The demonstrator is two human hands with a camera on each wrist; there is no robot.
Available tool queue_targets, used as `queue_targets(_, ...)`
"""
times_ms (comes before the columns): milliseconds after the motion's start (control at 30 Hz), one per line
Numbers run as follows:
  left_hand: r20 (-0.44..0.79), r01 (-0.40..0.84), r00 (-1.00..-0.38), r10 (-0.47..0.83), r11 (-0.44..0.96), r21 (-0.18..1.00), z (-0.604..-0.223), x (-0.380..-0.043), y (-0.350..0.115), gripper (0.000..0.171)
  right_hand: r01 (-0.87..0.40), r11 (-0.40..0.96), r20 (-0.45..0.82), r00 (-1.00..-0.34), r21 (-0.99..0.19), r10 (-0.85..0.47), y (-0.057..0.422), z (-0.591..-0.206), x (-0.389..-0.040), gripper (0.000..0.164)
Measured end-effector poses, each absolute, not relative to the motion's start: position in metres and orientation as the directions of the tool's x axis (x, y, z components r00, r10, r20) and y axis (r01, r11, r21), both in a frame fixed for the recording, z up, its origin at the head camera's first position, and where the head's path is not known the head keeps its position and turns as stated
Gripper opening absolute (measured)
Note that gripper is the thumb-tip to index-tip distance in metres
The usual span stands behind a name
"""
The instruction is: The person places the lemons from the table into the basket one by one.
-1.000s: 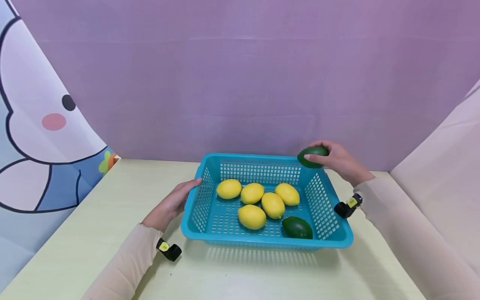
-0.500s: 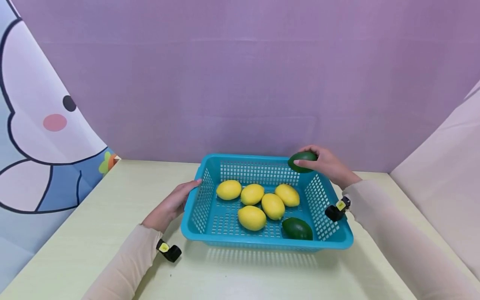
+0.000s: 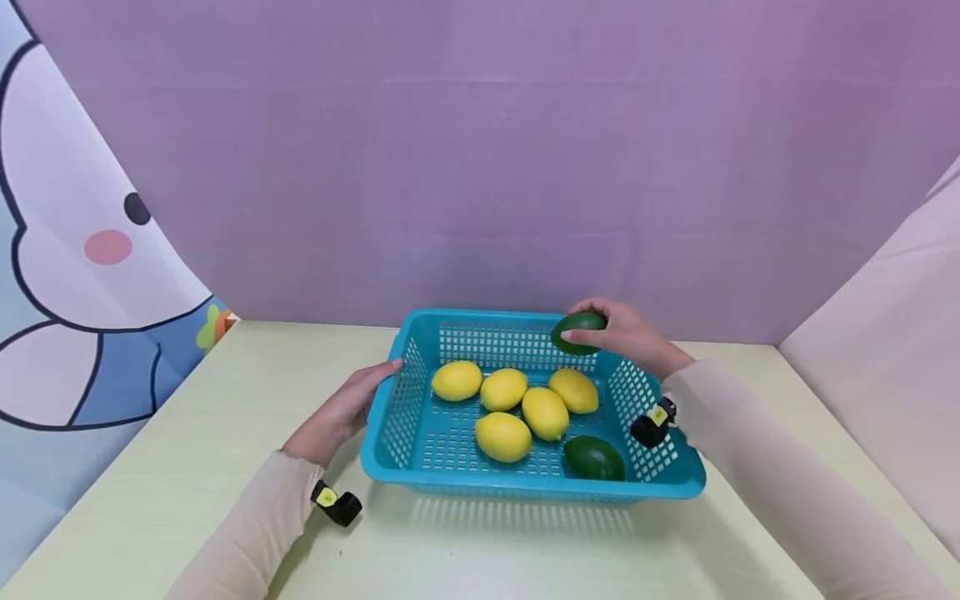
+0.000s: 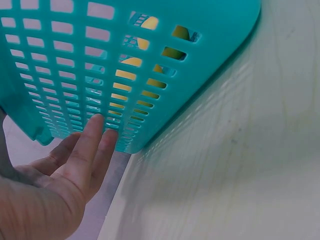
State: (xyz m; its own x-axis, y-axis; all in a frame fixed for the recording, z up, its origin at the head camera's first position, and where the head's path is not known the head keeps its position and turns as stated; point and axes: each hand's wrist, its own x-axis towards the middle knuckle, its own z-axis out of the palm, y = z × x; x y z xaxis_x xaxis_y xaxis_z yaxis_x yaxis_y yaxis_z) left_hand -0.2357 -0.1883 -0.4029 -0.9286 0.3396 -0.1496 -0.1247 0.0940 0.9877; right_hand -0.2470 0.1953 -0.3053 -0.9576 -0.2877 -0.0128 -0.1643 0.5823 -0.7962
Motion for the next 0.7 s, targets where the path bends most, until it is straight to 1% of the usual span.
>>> queue_targets(167,-0.15,-0.124,-0.932,0.331,0.1,0.987,-0.403,-0.236,-0.189,0.068,-0.158,0.583,-0.028,-0.954,-0.797,-0.298,0.186,-0.31,-0.247,0.05)
queue_targets(433,-0.141,-0.115,-0.924,0.355,0.091,0.989,-0.406,-0.236,-0.188,0.068,-0.138,0.587,-0.072,-0.945,-0.797,-0.32,0.173,-0.316,-0.243,0.046)
queue_targets(700,-0.147,-0.12,-0.93,0.336,0.101,0.988,-0.404,-0.235,-0.188,0.068,-0.174,0.607,-0.06,-0.937,-0.775,-0.345,0.155,-0.316,-0.239,0.044)
